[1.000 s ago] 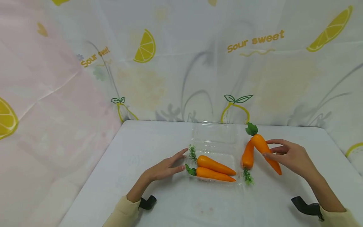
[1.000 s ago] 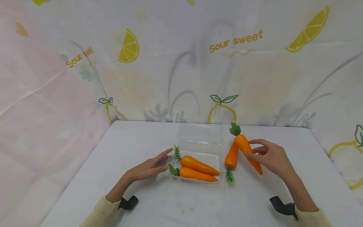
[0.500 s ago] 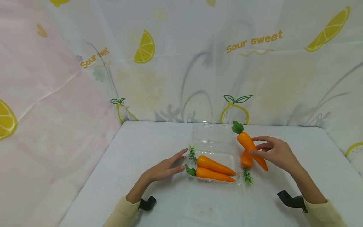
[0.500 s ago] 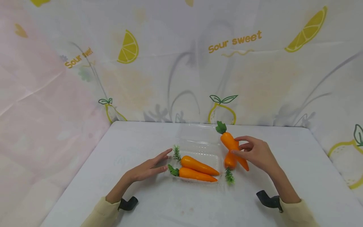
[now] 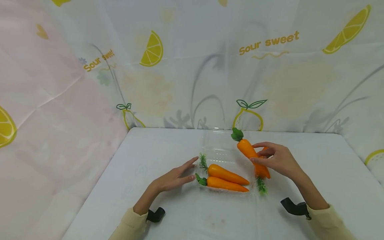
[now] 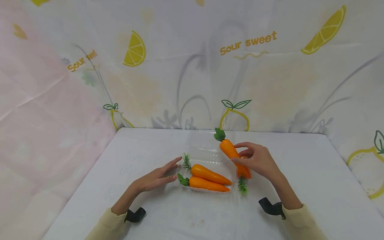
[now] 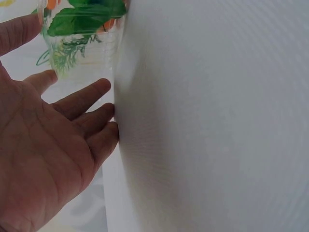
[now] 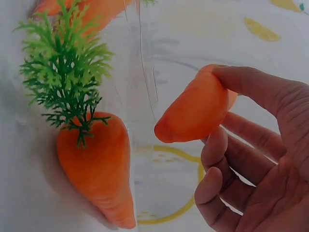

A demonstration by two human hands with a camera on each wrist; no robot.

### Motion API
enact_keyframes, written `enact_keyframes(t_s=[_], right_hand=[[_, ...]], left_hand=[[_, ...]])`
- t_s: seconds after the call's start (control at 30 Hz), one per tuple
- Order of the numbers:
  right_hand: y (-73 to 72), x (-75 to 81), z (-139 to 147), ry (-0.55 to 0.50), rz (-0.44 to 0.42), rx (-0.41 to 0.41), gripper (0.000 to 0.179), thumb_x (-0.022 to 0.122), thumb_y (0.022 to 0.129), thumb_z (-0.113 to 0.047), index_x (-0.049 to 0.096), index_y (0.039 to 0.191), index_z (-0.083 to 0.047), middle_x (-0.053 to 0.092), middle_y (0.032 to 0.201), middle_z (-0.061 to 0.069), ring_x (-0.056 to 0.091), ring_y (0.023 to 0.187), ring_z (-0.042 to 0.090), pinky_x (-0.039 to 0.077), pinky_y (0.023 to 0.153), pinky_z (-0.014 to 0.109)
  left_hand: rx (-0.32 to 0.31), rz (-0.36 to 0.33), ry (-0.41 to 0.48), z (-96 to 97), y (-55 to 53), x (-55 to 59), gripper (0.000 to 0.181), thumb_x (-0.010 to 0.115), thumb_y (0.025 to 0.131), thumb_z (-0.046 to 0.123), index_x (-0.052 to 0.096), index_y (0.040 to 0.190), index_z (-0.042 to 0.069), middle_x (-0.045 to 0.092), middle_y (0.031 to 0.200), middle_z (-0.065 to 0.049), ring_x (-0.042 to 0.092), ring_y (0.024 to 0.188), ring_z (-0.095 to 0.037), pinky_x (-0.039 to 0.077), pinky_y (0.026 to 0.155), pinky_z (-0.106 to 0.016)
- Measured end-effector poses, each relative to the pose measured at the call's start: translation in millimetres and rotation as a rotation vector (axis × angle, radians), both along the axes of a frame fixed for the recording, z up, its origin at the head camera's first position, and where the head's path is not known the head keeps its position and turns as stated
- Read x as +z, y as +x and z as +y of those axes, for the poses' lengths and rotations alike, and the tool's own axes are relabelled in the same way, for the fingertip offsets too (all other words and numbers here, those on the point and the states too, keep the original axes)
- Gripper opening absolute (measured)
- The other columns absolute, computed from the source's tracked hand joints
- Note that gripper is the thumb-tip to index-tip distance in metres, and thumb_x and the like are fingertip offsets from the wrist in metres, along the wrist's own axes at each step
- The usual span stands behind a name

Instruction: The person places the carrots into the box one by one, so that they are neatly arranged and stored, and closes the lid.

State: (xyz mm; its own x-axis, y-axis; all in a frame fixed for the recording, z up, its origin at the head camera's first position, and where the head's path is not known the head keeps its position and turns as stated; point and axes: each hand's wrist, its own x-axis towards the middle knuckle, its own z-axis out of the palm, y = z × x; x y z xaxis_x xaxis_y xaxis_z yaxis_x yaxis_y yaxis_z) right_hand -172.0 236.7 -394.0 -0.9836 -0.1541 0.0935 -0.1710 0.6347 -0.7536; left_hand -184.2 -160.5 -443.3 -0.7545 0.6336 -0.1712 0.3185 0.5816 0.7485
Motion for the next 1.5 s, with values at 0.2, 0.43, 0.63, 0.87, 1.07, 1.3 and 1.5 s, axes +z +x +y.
enact_keyframes(t_s=[0.2, 0.43, 0.63, 0.87, 1.07, 1.3, 1.5], right_hand=[[-4.6, -2.3, -12.9, -0.023, -0.012, 0.018, 0.05, 0.082, 0.081, -0.037, 0.067, 0.122, -0.011, 0.073, 0.096, 0.007, 0.068, 0.087, 0.023, 0.053, 0.07, 0.036], [-9.4, -6.3, -23.7, -0.045, -0.01, 0.045, 0.048, 0.084, 0.08, -0.033, 0.068, 0.121, -0.012, 0.073, 0.097, 0.006, 0.069, 0.086, 0.022, 0.054, 0.07, 0.034], [-13.7, -9.7, -31.0, -0.045, -0.006, 0.082, 0.048, 0.084, 0.08, -0.033, 0.068, 0.121, -0.013, 0.072, 0.096, 0.004, 0.066, 0.084, 0.021, 0.055, 0.069, 0.033], [-17.9, -13.3, -37.1, -0.06, 0.021, 0.12, 0.046, 0.085, 0.079, -0.032, 0.069, 0.12, -0.015, 0.073, 0.094, 0.001, 0.066, 0.081, 0.019, 0.056, 0.066, 0.032], [-19.5, -15.9, -44.1, -0.043, -0.003, 0.136, 0.047, 0.084, 0.079, -0.034, 0.068, 0.12, -0.017, 0.072, 0.095, -0.001, 0.063, 0.081, 0.018, 0.054, 0.067, 0.032], [-16.3, -20.7, -54.4, 0.015, 0.034, 0.185, 0.044, 0.083, 0.081, -0.032, 0.068, 0.12, -0.019, 0.071, 0.089, -0.008, 0.055, 0.074, 0.018, 0.048, 0.06, 0.027], [-13.9, -25.7, -61.8, 0.103, 0.103, 0.215, 0.042, 0.083, 0.082, -0.028, 0.068, 0.12, -0.018, 0.07, 0.088, -0.008, 0.053, 0.07, 0.012, 0.045, 0.056, 0.025]], left_hand=[[-0.002, 0.007, 0.005, -0.3, -0.5, 0.8, 0.07, 0.049, 0.1, 0.05, 0.014, 0.159, 0.036, 0.037, 0.155, -0.005, 0.032, 0.143, -0.027, 0.022, 0.112, -0.06], [0.0, -0.003, 0.006, -0.4, -0.8, -0.8, 0.07, 0.049, 0.1, 0.051, 0.014, 0.158, 0.037, 0.037, 0.155, -0.005, 0.032, 0.143, -0.027, 0.023, 0.111, -0.061], [0.003, -0.001, 0.0, 0.1, -1.1, -0.8, 0.07, 0.049, 0.099, 0.053, 0.014, 0.158, 0.037, 0.037, 0.155, -0.004, 0.032, 0.143, -0.027, 0.023, 0.112, -0.06], [0.005, -0.008, -0.003, 0.0, -1.4, -1.4, 0.07, 0.049, 0.099, 0.054, 0.013, 0.158, 0.041, 0.037, 0.155, -0.003, 0.031, 0.143, -0.026, 0.022, 0.112, -0.059], [0.004, -0.005, -0.002, 0.1, -1.4, -1.7, 0.07, 0.048, 0.099, 0.053, 0.014, 0.158, 0.04, 0.037, 0.155, -0.003, 0.031, 0.143, -0.026, 0.022, 0.112, -0.059], [0.001, 0.0, 0.002, -0.3, -0.3, -0.9, 0.07, 0.049, 0.099, 0.053, 0.014, 0.158, 0.038, 0.037, 0.155, -0.003, 0.032, 0.143, -0.026, 0.022, 0.112, -0.059], [-0.002, 0.0, 0.011, -0.8, 0.2, -0.1, 0.07, 0.049, 0.1, 0.052, 0.014, 0.159, 0.036, 0.038, 0.155, -0.004, 0.031, 0.143, -0.027, 0.022, 0.112, -0.06]])
